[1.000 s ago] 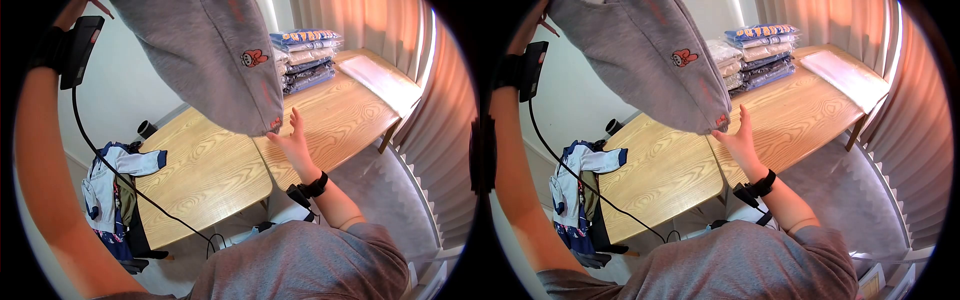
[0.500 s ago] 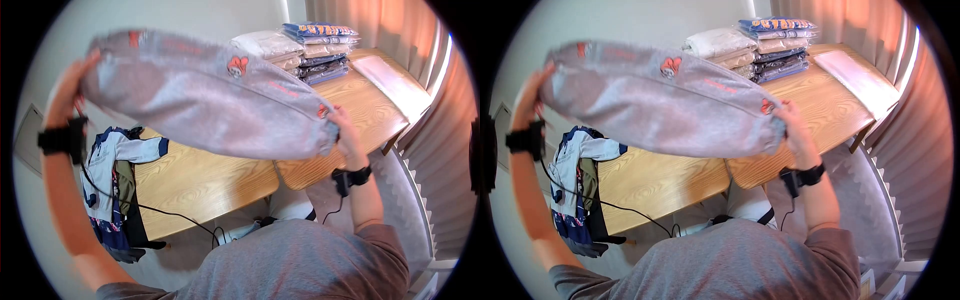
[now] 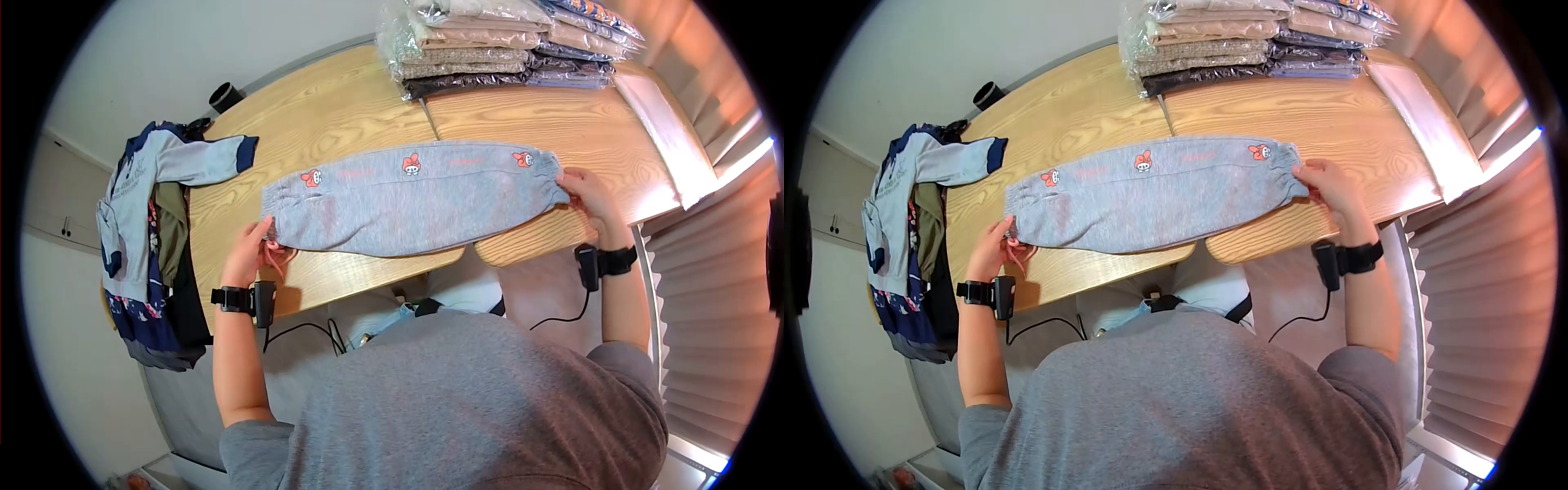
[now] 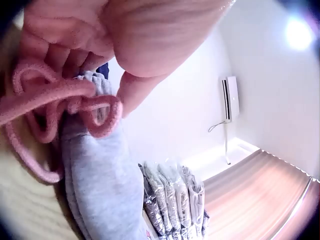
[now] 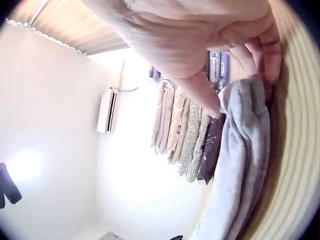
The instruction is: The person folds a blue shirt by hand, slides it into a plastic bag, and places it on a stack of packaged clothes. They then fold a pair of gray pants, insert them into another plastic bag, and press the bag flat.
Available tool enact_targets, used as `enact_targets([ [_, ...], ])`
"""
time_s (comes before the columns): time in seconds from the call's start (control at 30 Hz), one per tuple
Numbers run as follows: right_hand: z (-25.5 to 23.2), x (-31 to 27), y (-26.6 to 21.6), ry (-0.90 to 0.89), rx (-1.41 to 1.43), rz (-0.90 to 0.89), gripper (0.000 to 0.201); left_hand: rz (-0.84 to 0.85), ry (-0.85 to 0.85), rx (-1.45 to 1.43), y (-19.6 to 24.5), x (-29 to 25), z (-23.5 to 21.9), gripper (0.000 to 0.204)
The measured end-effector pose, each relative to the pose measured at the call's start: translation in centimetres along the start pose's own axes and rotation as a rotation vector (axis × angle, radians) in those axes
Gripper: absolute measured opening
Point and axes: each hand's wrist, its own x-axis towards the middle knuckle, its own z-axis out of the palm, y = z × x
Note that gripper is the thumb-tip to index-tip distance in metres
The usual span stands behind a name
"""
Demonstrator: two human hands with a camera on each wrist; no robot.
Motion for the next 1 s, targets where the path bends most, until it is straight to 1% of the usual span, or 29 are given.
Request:
enact_targets([
  [0.03,0.5,-0.5,0.1,0.02,-0.039,-0.011,0.032,-0.008,0.001,-0.012,-0.5,0.2,-0.1,0.034],
  [0.07,1.3,-0.9,0.0,0.081,-0.081,-0.011,0.034,0.017,0.026,0.036,-0.9,0.4,-0.4,0.033],
  [0.1,1.7,-1.0,-0.4,0.076,-0.091,-0.007,0.034,0.043,0.051,0.085,-1.0,0.4,-0.3,0.033],
  [0.17,2.2,-1.2,-1.1,0.081,0.098,-0.088,0.035,0.055,0.036,0.059,-1.0,0.3,0.0,0.033],
  [0.2,2.1,-1.3,-1.6,0.08,0.091,-0.085,0.035,0.074,0.018,0.04,-0.8,0.2,0.4,0.032],
  [0.23,1.7,-1.4,-2.2,0.115,0.128,-0.17,0.033,0.07,0.018,0.035,-0.8,0.1,0.5,0.032],
  [0.27,1.2,-1.3,-2.6,0.15,0.165,-0.256,0.031,0.083,0.025,0.125,-0.8,-0.1,0.7,0.032],
  [0.3,0.0,-0.3,-1.8,0.151,0.159,-0.258,0.031,0.097,0.031,0.215,-0.9,-0.1,1.0,0.032],
  [0.37,-2.6,2.0,0.7,0.142,0.08,-0.079,0.024,0.07,0.047,0.175,-1.5,-0.2,2.2,0.033],
  [0.4,0.1,1.0,0.2,0.232,0.158,-0.025,0.02,0.043,0.067,0.141,-1.7,-0.2,2.6,0.033],
  [0.5,-0.3,1.3,0.5,0.198,0.086,-0.056,0.021,0.056,0.061,0.168,-1.9,-0.2,2.7,0.034],
  [0.57,-0.4,1.3,0.7,0.171,0.097,-0.026,0.021,0.058,0.062,0.176,-1.8,-0.5,2.8,0.035],
  [0.63,0.1,1.1,1.0,0.235,0.444,-0.088,0.019,0.065,0.068,0.182,-1.8,-0.6,2.8,0.035],
  [0.67,0.5,1.0,1.0,0.229,0.441,-0.086,0.019,0.074,0.069,0.173,-1.9,-0.6,2.8,0.036],
  [0.73,1.7,0.6,1.2,0.285,0.705,-0.065,0.017,0.077,0.073,0.16,-1.8,-0.7,2.9,0.037],
  [0.77,2.3,0.5,1.0,0.283,0.7,-0.062,0.017,0.051,0.079,0.142,-1.5,-0.9,2.9,0.038],
  [0.83,3.4,0.2,-0.1,0.331,0.729,-0.123,0.017,0.023,0.085,0.119,-1.3,-1.0,3.0,0.039],
  [0.87,3.9,0.2,-0.9,0.328,0.723,-0.123,0.017,0.031,0.072,0.126,-1.4,-0.9,3.1,0.04],
  [0.93,5.5,-0.1,-3.3,0.403,0.418,-0.384,0.019,0.039,0.066,0.13,-1.5,-0.9,3.1,0.04],
  [0.97,7.2,-0.6,-4.6,0.395,0.418,-0.384,0.019,0.047,0.04,0.124,-1.6,-0.9,3.1,0.04],
  [1.0,10.7,-1.5,-6.9,0.386,0.321,-0.507,0.02,0.058,0.017,0.122,-1.6,-0.8,3.0,0.04],
])
